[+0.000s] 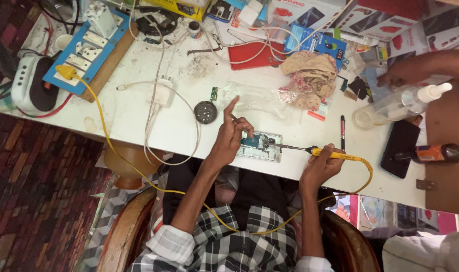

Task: The person uses a soldering iron and tweezers to work on a small circuit board placed on a cluttered workbench. They repeatedly apply the soldering iron to specific points on the board while holding components with tweezers.

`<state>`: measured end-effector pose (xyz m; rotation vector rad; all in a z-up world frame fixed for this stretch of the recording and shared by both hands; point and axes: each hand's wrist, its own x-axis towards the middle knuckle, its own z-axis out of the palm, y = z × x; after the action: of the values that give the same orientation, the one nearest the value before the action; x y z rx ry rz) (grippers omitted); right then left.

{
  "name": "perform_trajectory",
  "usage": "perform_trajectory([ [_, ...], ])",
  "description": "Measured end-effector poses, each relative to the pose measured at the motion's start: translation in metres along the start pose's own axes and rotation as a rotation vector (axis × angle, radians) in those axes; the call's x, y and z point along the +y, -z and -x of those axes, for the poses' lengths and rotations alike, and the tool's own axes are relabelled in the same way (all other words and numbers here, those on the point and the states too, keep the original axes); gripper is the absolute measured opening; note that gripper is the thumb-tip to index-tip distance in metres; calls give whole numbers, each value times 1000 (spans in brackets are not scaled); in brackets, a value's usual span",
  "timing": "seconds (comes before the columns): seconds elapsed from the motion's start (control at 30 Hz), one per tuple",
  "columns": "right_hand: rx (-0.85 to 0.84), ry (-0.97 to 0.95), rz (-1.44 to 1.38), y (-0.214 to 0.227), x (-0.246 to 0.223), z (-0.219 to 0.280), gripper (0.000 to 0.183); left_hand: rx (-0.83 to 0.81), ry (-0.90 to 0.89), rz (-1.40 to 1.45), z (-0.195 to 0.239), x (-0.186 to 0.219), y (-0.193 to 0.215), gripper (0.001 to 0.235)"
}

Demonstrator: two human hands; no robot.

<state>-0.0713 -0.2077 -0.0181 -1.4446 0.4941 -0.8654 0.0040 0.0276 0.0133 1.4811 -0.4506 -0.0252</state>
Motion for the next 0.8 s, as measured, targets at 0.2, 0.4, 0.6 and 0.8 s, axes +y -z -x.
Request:
perform_trajectory([
  [0.2, 5, 4, 7, 0, 3, 0, 18, -51, -46, -43, -1, 1, 2, 54],
  [0.4, 1, 4, -7, 0, 1, 0, 19, -111, -75, -21, 5, 1, -1, 41],
  [0.6, -19, 5, 44, 0, -4, 1, 19, 4, 12, 64, 6, 0, -10, 40],
  [0.8, -23, -14, 37, -1, -8, 5, 19, -16, -3, -10, 11, 0, -6, 42],
])
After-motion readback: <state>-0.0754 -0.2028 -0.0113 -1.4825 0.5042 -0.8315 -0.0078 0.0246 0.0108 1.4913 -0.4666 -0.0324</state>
